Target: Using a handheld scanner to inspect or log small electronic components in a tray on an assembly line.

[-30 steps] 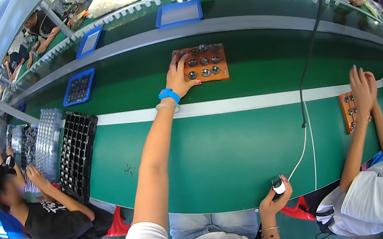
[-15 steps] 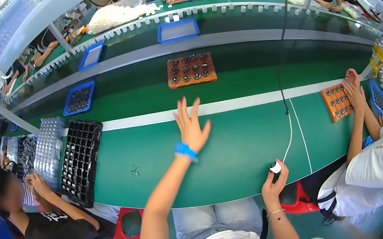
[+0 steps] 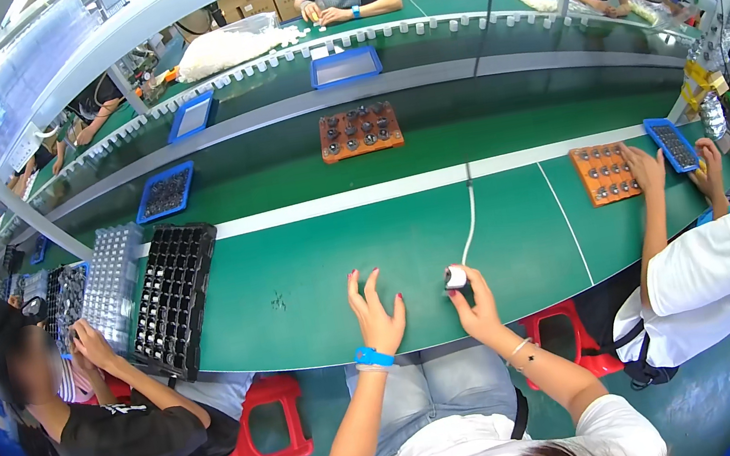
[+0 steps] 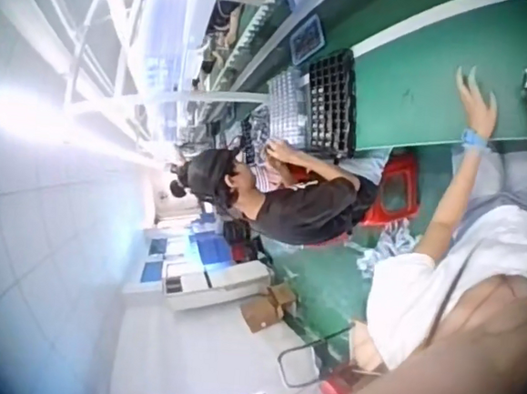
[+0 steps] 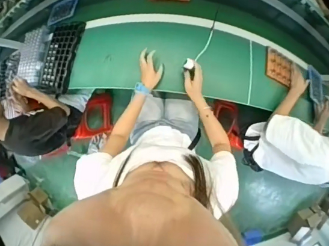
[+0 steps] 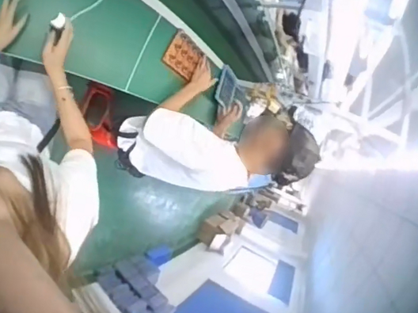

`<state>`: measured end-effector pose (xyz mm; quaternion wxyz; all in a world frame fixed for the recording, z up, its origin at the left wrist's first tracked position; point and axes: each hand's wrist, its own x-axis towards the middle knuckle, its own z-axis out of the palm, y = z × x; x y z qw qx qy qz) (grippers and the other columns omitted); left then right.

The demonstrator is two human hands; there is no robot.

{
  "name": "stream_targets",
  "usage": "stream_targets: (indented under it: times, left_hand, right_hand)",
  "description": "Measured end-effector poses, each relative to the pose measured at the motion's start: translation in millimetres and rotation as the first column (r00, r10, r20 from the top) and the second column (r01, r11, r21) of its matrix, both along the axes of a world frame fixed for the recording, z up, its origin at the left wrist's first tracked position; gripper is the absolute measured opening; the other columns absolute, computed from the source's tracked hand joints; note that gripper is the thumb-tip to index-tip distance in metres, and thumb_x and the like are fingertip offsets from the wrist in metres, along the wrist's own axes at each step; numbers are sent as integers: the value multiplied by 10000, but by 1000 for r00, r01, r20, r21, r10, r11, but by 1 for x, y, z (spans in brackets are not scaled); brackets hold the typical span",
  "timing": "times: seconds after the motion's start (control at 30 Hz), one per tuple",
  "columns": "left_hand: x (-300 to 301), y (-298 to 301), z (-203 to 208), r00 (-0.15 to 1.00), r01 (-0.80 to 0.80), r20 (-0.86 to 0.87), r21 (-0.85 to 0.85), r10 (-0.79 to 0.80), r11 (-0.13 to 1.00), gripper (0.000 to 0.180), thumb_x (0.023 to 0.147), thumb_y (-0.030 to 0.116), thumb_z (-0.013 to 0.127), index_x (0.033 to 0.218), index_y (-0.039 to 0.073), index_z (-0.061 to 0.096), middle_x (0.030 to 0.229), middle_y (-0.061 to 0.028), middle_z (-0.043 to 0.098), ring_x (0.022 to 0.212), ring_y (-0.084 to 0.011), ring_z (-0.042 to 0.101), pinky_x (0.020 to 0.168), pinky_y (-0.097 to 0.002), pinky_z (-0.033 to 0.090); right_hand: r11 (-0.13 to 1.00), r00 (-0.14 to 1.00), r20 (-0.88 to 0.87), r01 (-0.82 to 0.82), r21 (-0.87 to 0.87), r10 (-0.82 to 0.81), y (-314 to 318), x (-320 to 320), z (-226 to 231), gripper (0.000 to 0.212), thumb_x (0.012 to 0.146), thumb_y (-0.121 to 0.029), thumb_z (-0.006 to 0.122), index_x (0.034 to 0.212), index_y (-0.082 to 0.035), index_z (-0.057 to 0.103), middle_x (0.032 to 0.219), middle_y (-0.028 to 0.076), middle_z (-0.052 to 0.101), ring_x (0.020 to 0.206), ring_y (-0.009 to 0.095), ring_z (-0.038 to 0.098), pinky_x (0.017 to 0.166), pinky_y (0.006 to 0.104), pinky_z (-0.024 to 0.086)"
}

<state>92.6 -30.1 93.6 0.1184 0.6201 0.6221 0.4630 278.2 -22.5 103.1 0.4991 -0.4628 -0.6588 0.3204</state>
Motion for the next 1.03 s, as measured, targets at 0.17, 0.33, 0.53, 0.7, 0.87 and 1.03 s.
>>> stream_targets:
  times: [0.17,0.33,0.53,0.7,0.87,1.03]
  left_hand:
    - [1,1,0,999,33,7,-19,-33,999,564,773,63,656,1297,51,448,1414,-238,286,1327,-435,285,1084,-490,280]
    - [-9,5,-6,994,-24,105,-23,26,999,466,804,49,598,1256,40,485,1368,-222,369,1277,-401,375,1063,-443,324]
    - [3,43,-3,981,161,117,-54,-154,985,389,853,24,540,1242,31,519,1303,-195,492,1213,-363,475,1036,-402,369]
    - [48,95,-2,888,458,79,-67,-453,886,363,890,31,517,1252,37,539,1305,-177,529,1220,-343,490,1028,-385,386]
    - [86,143,-9,865,501,-33,45,-500,864,271,863,74,601,1130,30,608,1117,-158,604,1016,-314,586,894,-360,469]
    - [89,164,-10,853,521,39,13,-521,854,123,825,83,661,936,31,658,857,-107,588,729,-227,592,672,-322,502]
  right_hand:
    - [998,973,-222,60,-29,-65,8,-31,-7,385,894,-41,573,1267,-7,484,1109,108,570,1018,195,562,903,304,437]
    - [994,987,-121,107,23,-104,1,-39,-10,393,888,-29,566,1270,0,480,1108,150,555,976,236,575,869,316,455]
    - [939,984,-61,180,293,-170,-5,-35,-14,425,851,5,577,1254,-3,442,1146,160,573,1031,309,564,929,365,428]
    - [915,988,-54,156,372,-147,-35,-20,-10,424,842,-12,597,1234,-2,436,1191,181,570,1057,349,553,937,415,420]
    - [905,907,-328,350,243,-263,-48,16,-10,429,933,-79,531,1289,-1,304,1243,185,473,1143,273,507,1002,416,392]
    - [791,645,-526,606,-90,-554,-28,34,1,451,978,-144,487,1344,0,265,1332,198,421,1216,274,452,1053,400,347]
